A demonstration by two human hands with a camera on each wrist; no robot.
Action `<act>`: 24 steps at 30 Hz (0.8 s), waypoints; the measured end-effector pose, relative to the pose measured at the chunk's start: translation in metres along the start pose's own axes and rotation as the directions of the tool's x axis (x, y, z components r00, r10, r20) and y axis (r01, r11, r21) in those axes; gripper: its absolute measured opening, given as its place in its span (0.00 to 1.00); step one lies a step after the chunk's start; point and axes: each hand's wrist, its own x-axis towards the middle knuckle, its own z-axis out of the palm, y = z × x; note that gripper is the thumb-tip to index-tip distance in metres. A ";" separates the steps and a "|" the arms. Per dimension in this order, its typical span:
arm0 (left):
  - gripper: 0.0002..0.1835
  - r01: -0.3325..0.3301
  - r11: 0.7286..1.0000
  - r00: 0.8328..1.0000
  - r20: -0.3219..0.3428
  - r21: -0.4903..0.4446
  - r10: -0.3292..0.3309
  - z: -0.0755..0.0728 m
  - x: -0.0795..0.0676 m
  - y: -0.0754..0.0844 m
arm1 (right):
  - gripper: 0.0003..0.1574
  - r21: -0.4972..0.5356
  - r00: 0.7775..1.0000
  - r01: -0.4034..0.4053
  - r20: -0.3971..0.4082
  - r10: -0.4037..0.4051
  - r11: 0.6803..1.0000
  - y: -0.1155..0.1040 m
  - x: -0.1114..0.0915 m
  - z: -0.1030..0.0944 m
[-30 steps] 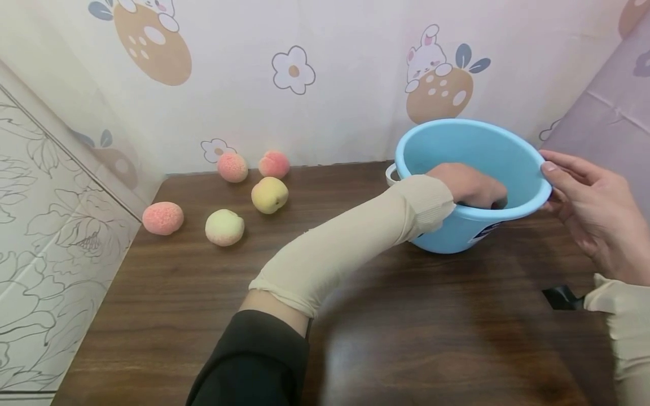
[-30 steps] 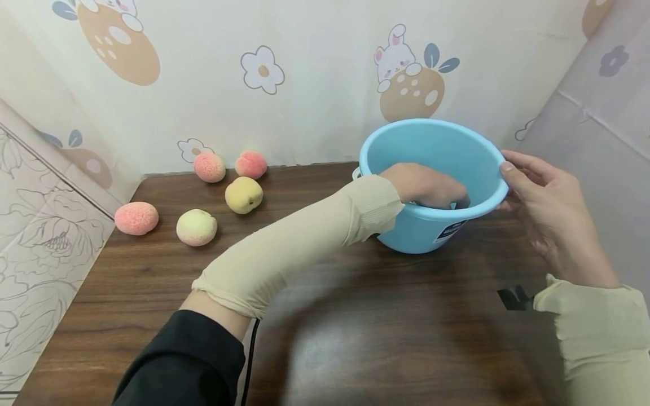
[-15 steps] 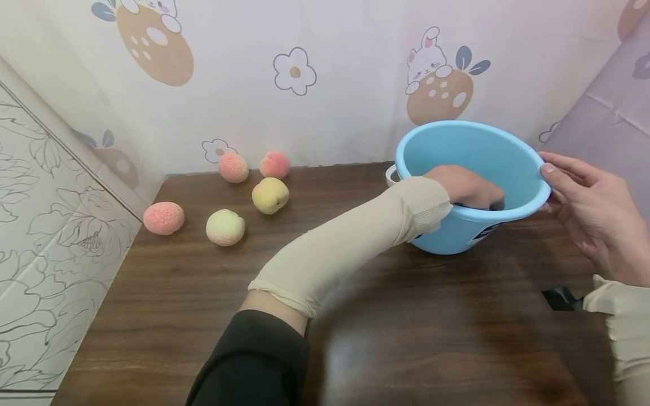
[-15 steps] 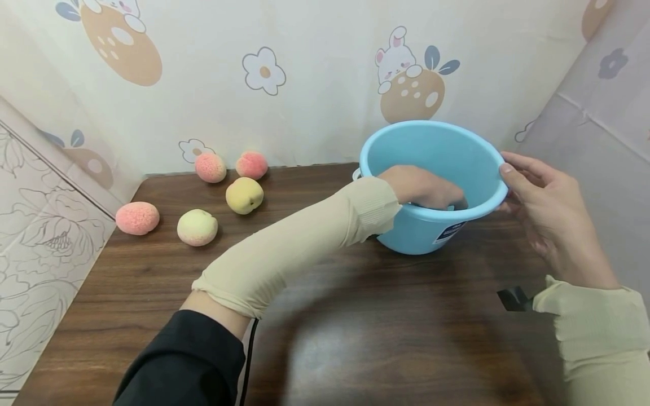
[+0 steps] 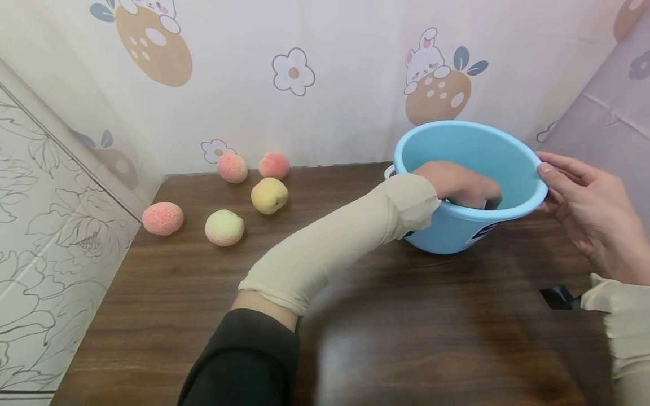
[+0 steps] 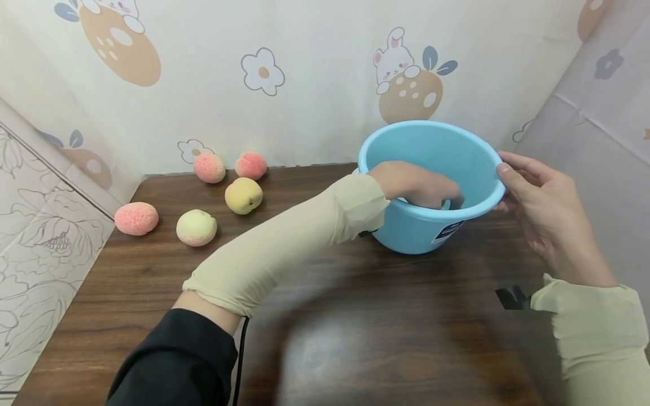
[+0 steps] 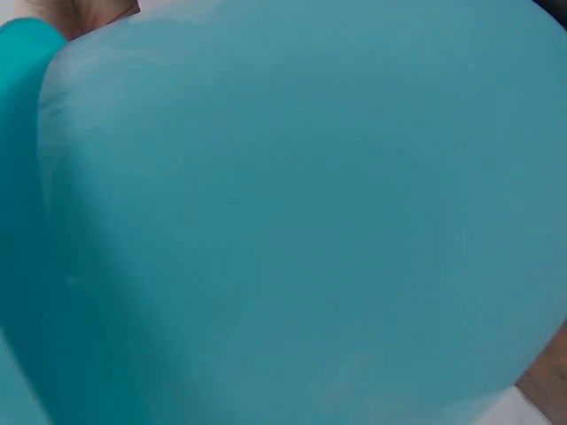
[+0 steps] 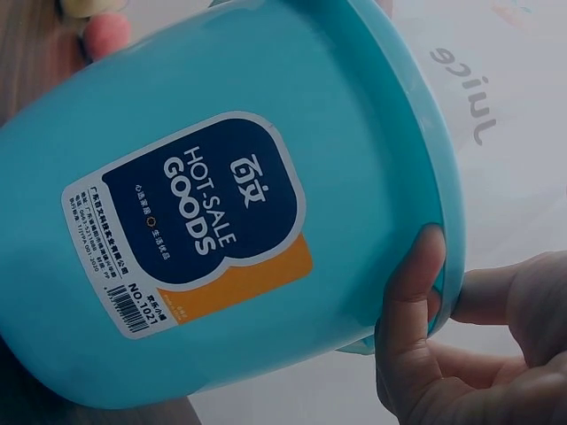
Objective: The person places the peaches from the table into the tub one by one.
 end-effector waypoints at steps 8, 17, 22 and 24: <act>0.10 -0.057 0.998 0.998 -0.039 0.031 0.059 -0.002 -0.011 -0.008 | 0.19 0.049 1.000 -0.005 0.022 0.004 0.999 -0.001 -0.001 0.001; 0.06 -0.039 0.970 0.981 -0.176 0.241 0.083 -0.003 -0.009 -0.008 | 0.21 -0.041 0.999 -0.037 -0.013 0.036 0.998 -0.003 -0.005 0.003; 0.09 0.027 0.933 0.932 -0.347 0.358 0.107 -0.001 -0.016 -0.018 | 0.21 -0.031 1.000 -0.026 0.000 0.026 0.999 -0.004 -0.004 0.003; 0.14 0.048 0.919 0.903 -0.410 0.391 0.127 0.001 -0.020 -0.021 | 0.21 -0.032 1.000 -0.022 0.001 0.022 0.999 -0.003 -0.003 0.002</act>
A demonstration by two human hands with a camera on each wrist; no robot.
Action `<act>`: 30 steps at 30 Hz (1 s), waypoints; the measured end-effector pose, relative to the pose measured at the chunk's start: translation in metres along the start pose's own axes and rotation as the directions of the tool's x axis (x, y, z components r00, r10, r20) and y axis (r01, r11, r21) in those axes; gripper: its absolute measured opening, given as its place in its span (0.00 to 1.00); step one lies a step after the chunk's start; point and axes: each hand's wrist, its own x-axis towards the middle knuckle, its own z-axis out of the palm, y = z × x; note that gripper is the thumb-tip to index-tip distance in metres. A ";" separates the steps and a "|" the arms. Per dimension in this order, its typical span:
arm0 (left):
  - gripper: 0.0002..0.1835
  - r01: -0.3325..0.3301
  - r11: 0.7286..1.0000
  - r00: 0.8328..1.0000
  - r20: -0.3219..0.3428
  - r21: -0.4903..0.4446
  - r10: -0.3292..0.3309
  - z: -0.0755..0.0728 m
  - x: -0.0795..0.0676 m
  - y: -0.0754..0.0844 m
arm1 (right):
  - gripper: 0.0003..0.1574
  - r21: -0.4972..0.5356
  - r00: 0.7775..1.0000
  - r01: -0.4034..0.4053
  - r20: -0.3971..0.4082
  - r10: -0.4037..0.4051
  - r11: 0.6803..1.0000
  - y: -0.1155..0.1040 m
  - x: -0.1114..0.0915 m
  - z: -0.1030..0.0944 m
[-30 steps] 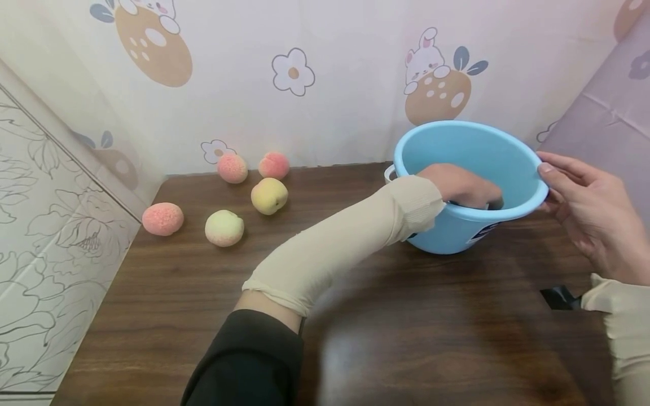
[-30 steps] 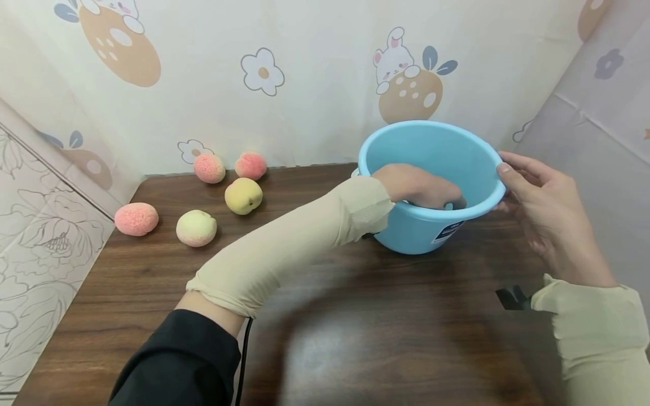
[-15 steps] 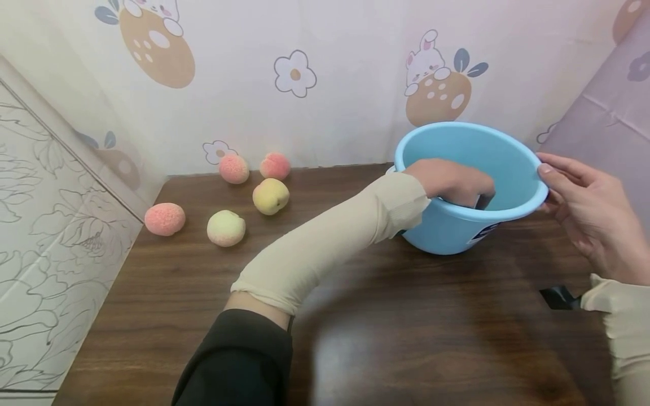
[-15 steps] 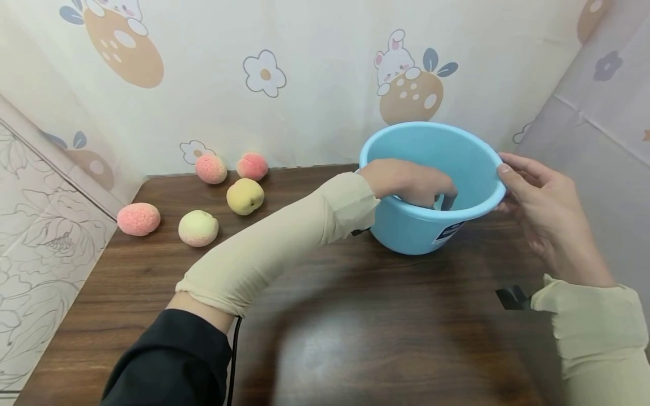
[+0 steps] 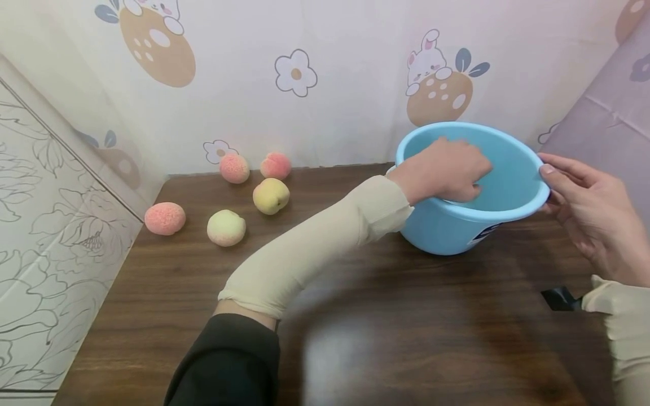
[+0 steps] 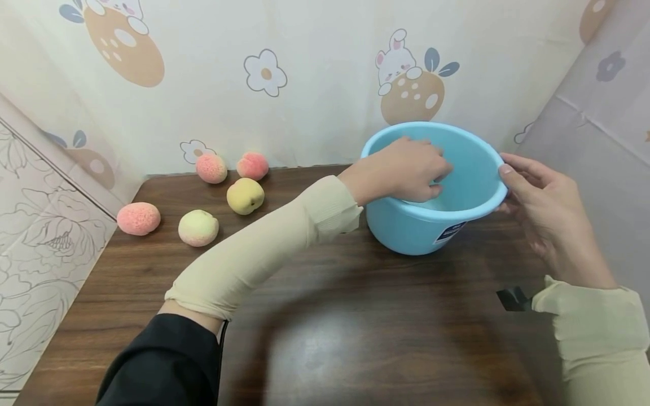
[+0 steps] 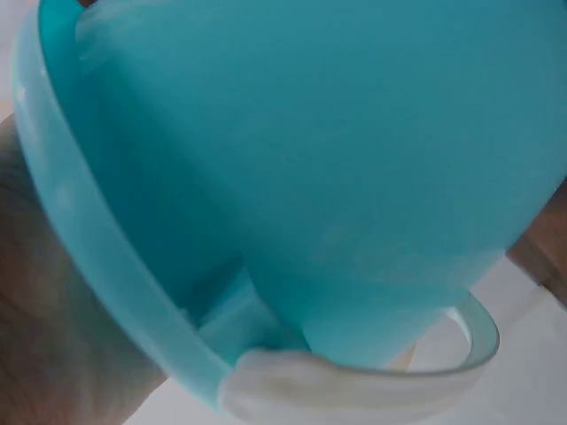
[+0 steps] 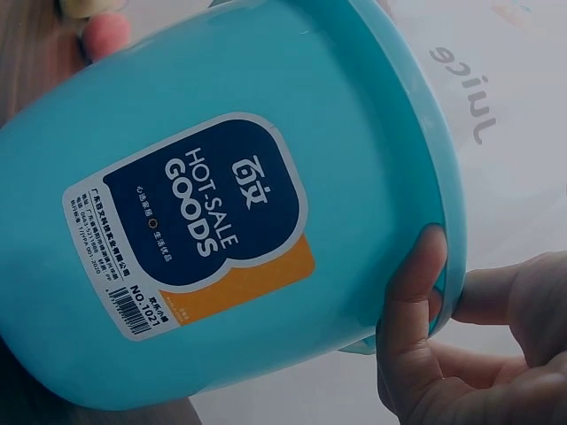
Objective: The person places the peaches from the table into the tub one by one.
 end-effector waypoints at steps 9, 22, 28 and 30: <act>0.23 0.046 0.985 0.981 -0.194 0.165 -0.013 0.004 -0.020 -0.006 | 0.18 0.063 1.000 0.028 0.007 -0.029 0.998 0.004 0.003 -0.001; 0.25 0.143 0.968 0.933 -0.355 0.208 -0.062 0.013 -0.055 -0.020 | 0.17 0.060 1.000 0.025 -0.010 -0.024 0.998 0.004 0.004 0.001; 0.24 0.178 0.961 0.920 -0.382 0.209 -0.087 0.017 -0.068 -0.030 | 0.18 0.071 1.000 0.019 -0.012 -0.018 0.997 0.003 0.004 0.002; 0.23 0.189 0.960 0.913 -0.397 0.209 -0.093 0.019 -0.072 -0.033 | 0.18 0.069 1.000 0.019 -0.012 -0.018 0.997 0.003 0.004 0.001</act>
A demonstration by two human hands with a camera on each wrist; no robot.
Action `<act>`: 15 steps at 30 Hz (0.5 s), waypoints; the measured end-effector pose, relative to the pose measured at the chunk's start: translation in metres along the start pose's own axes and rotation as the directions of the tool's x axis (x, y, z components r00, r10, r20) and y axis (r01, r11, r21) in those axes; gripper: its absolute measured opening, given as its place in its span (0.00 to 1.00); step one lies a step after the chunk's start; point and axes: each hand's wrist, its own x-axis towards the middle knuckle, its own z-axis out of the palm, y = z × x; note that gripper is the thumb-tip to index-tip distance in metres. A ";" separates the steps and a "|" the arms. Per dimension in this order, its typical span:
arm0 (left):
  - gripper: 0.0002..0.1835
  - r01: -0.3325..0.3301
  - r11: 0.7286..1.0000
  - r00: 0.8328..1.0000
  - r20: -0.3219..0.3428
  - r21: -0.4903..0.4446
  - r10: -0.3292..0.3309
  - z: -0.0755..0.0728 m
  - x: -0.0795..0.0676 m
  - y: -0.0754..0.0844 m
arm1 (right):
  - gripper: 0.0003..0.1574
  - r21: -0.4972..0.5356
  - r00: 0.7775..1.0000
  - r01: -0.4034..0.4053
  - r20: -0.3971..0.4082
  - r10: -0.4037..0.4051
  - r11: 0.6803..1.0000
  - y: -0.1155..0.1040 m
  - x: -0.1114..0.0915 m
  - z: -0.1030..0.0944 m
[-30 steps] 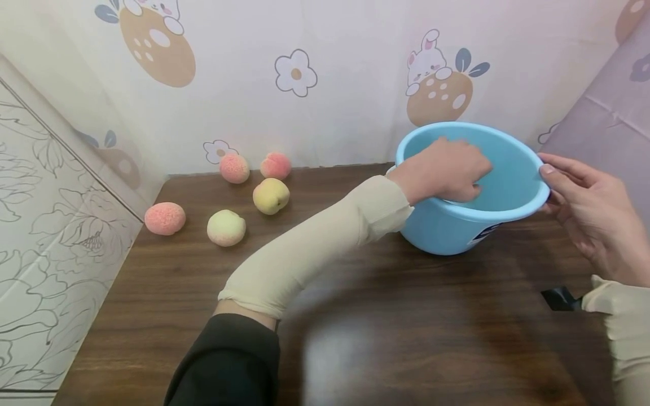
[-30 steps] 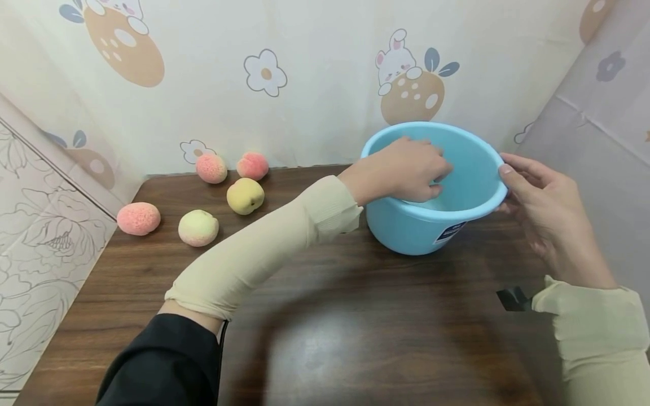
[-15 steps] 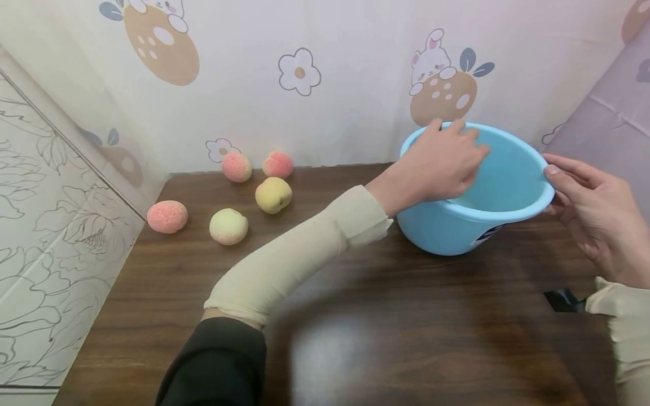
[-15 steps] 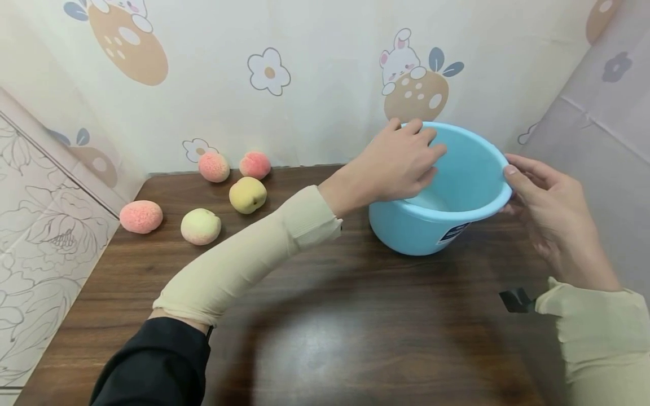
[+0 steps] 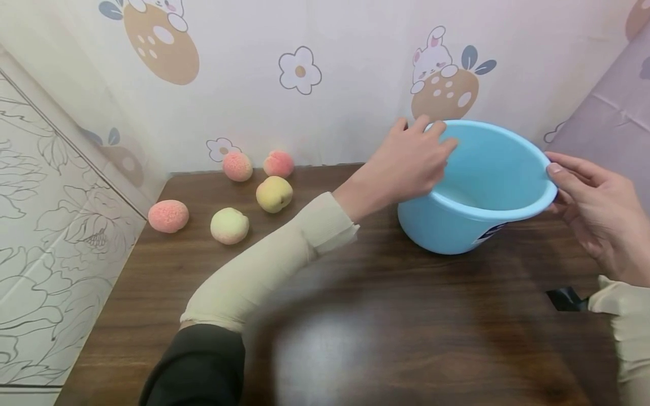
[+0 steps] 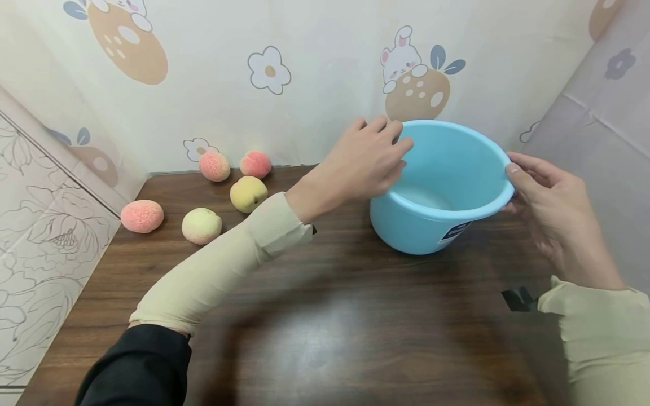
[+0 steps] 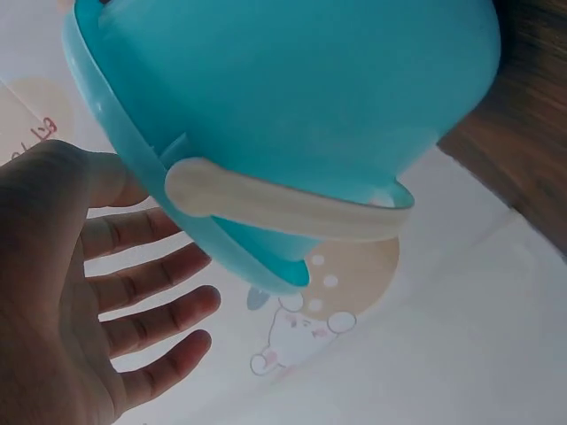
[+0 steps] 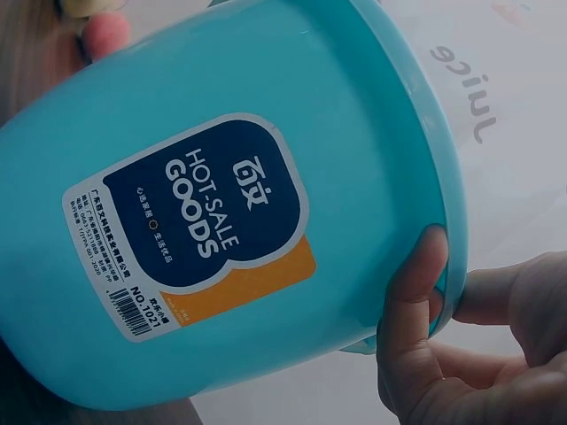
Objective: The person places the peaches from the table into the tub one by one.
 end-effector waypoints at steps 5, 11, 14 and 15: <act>0.21 0.032 0.999 0.999 -0.019 0.014 -0.032 0.004 -0.010 -0.006 | 0.18 -0.004 1.000 0.003 0.001 -0.003 1.000 0.001 0.001 -0.001; 0.19 0.053 0.999 0.998 -0.024 0.011 -0.052 0.011 -0.021 -0.015 | 0.17 -0.001 1.000 0.005 -0.003 -0.005 1.000 0.001 0.002 -0.002; 0.19 0.072 0.997 0.997 0.008 -0.014 -0.072 0.013 -0.025 -0.021 | 0.18 -0.014 1.000 0.001 -0.006 -0.001 1.000 0.001 0.002 -0.001; 0.19 0.083 0.996 0.996 0.022 -0.025 -0.082 0.013 -0.027 -0.024 | 0.18 -0.014 1.000 0.000 -0.006 0.000 1.000 0.001 0.002 -0.001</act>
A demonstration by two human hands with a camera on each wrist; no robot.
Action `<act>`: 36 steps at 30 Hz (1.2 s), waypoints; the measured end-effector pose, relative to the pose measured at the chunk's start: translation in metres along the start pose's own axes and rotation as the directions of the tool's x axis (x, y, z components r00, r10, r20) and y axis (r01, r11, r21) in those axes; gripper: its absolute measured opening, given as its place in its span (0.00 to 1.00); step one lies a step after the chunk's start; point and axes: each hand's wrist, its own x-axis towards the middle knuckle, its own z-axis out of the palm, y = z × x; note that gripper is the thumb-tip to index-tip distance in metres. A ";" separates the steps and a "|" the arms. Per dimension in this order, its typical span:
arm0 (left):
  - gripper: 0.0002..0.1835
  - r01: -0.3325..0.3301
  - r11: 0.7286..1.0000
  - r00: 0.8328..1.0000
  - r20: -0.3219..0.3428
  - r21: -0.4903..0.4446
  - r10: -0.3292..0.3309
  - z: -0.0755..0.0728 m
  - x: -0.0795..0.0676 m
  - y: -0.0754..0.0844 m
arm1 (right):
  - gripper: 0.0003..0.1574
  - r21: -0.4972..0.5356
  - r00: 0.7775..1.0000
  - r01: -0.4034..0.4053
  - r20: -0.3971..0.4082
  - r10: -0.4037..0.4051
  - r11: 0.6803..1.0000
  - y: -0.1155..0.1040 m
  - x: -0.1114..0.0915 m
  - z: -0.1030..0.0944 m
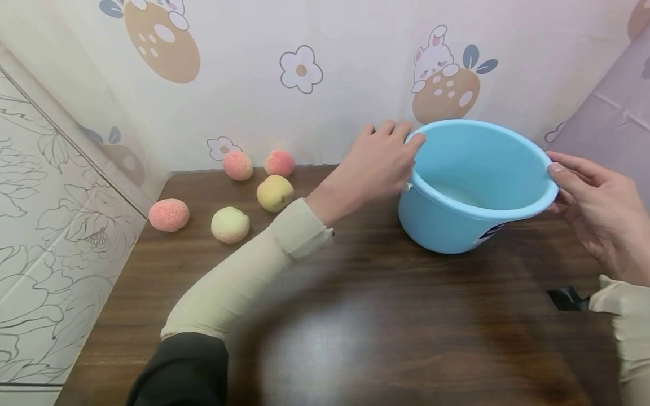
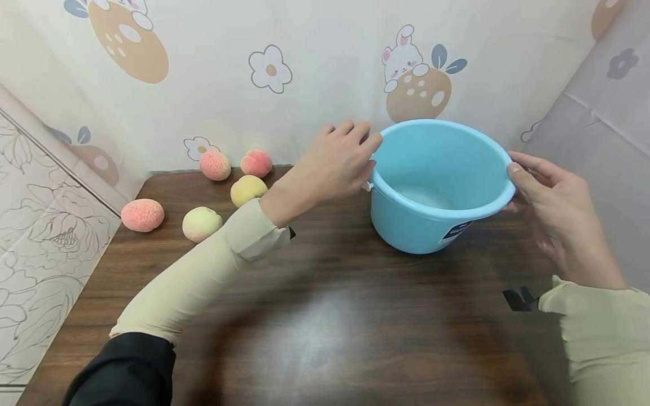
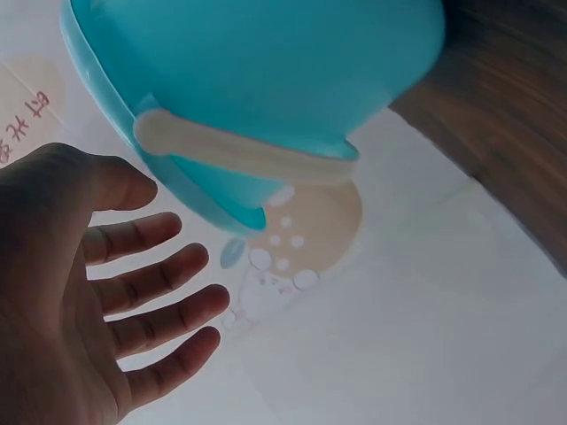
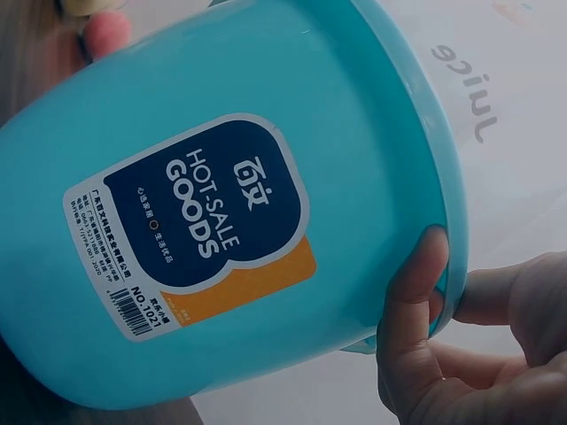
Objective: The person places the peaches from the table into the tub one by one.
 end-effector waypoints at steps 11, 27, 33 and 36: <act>0.14 0.109 0.993 0.994 0.036 -0.046 -0.107 0.019 -0.019 -0.030 | 0.17 -0.020 1.000 -0.011 -0.003 0.011 1.000 0.000 -0.001 0.001; 0.15 0.258 0.958 0.958 0.159 -0.126 -0.238 0.069 -0.050 -0.085 | 0.18 -0.053 0.999 -0.025 -0.026 0.023 0.998 -0.002 -0.001 0.003; 0.17 0.330 0.936 0.927 0.230 -0.121 -0.297 0.085 -0.064 -0.101 | 0.17 0.014 1.000 -0.009 -0.010 0.009 1.000 -0.001 0.000 0.002; 0.18 0.357 0.927 0.916 0.239 -0.116 -0.322 0.092 -0.072 -0.108 | 0.17 0.025 1.000 -0.018 -0.010 0.019 1.000 -0.001 0.001 0.001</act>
